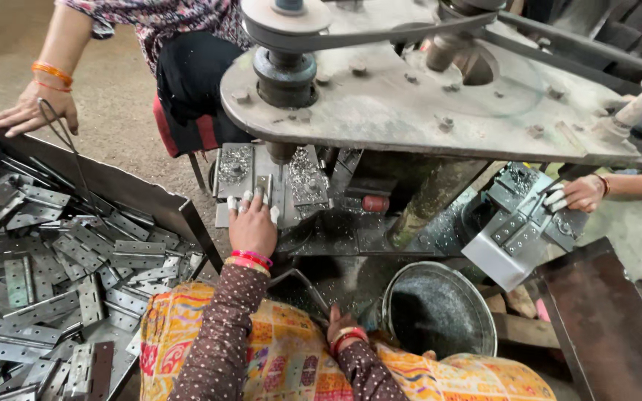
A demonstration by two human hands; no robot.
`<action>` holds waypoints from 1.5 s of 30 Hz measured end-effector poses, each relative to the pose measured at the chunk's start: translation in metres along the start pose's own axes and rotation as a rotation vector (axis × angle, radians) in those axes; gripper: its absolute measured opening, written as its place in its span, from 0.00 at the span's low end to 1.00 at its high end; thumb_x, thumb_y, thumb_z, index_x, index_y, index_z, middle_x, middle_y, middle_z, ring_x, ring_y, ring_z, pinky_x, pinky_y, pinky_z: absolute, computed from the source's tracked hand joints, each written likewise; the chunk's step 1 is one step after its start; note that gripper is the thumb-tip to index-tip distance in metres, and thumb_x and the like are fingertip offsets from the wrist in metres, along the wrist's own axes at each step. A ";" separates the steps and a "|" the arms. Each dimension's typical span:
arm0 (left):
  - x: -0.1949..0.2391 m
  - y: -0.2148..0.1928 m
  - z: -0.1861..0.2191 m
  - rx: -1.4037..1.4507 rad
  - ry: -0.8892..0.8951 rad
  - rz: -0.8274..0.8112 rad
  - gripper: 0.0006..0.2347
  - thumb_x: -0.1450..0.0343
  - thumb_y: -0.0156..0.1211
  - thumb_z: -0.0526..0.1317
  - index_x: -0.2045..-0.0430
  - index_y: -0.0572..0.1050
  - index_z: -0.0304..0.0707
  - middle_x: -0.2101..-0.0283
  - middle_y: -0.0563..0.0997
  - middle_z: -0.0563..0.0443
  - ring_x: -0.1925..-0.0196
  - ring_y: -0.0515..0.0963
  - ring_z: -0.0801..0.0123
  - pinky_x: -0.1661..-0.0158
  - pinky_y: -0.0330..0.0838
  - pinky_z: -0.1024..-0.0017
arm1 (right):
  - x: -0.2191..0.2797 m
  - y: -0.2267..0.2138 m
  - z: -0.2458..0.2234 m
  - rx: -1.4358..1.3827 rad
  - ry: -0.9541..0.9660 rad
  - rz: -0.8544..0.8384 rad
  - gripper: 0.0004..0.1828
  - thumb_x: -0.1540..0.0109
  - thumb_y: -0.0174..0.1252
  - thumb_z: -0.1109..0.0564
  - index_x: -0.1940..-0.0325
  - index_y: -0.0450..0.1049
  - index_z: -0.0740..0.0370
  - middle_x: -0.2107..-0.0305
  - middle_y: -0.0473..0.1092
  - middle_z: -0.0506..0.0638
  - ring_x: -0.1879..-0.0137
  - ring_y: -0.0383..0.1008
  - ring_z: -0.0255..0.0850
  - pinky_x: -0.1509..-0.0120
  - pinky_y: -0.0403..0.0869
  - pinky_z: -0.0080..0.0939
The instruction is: The person places metal hinge plates onto a machining station, operating a lever to drill holes into the plates before placing them into a collection bin.
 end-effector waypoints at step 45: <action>-0.023 0.014 -0.005 -0.062 0.117 0.147 0.09 0.34 0.55 0.37 0.68 0.83 0.38 0.43 0.78 0.50 0.41 0.76 0.61 0.36 0.59 0.46 | 0.070 -0.085 -0.031 0.139 -0.138 0.194 0.24 0.33 0.50 0.45 0.42 0.61 0.65 0.59 0.77 0.66 0.53 0.79 0.62 0.49 0.77 0.58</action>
Point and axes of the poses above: each hand's wrist, its own x-axis away from the middle knuckle, its own y-axis out of the palm, z = x × y, the point moved 4 cm from there along -x, towards the middle knuckle
